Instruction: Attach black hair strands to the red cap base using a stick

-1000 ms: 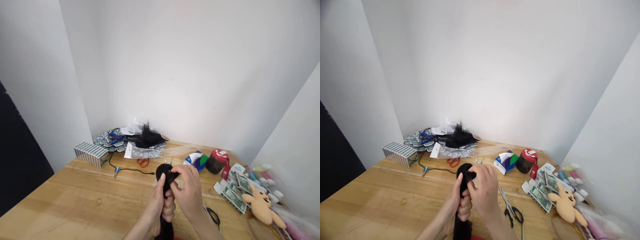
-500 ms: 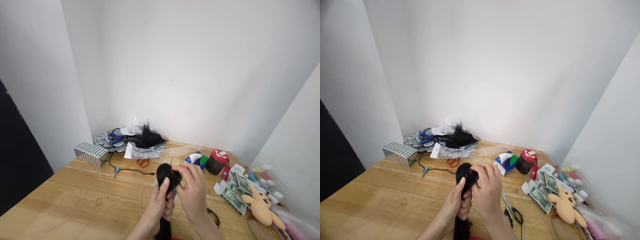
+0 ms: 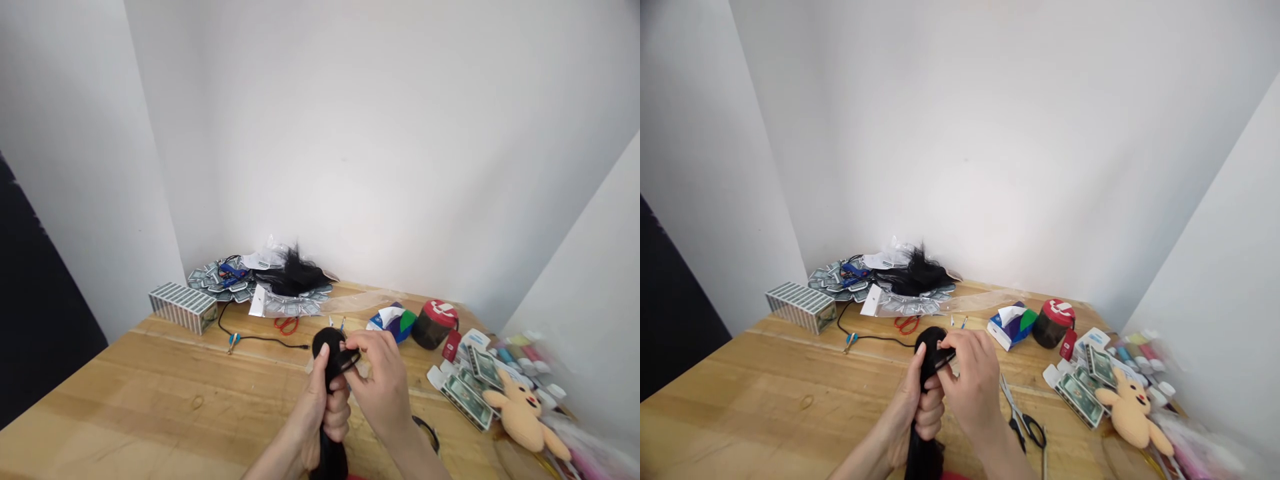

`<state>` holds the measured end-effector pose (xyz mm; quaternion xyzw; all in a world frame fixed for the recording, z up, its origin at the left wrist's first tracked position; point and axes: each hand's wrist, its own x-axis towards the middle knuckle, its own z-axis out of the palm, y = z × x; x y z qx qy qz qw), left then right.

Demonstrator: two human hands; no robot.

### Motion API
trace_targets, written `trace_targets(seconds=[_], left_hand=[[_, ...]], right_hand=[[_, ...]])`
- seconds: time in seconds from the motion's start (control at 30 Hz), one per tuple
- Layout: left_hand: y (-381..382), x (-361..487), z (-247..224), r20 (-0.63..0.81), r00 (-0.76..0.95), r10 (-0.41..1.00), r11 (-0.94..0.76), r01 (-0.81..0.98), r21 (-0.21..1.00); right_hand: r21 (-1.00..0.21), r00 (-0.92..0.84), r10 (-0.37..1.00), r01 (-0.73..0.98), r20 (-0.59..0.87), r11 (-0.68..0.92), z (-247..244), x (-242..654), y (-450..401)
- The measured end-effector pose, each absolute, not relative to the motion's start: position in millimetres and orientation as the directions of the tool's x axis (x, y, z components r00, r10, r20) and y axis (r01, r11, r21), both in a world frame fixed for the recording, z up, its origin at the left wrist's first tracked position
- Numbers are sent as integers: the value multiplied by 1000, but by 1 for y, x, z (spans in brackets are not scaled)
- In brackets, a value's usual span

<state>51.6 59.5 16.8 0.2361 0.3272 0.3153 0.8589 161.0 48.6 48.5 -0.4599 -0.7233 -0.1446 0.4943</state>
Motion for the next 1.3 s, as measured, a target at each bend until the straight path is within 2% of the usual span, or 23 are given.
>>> trace_targets(seconds=[0.2, 0.47, 0.6, 0.97, 1.3], left_hand=[[59, 52, 18, -396, 550, 736, 648, -401, 647], [53, 54, 19, -280, 432, 857, 467, -424, 776], [52, 53, 20, -267, 408, 873, 438, -417, 797], [55, 56, 21, -403, 492, 772, 610, -393, 688], [59, 51, 20, -462, 541, 702, 694, -375, 615]], right_hand=[[-228, -104, 549, 833, 829, 503, 50, 161, 49], [-200, -92, 535, 864, 840, 462, 50, 166, 52], [-202, -85, 514, 855, 853, 477, 52, 168, 51], [-259, -48, 484, 797, 874, 546, 52, 163, 48], [-299, -91, 546, 756, 833, 582, 55, 159, 40]])
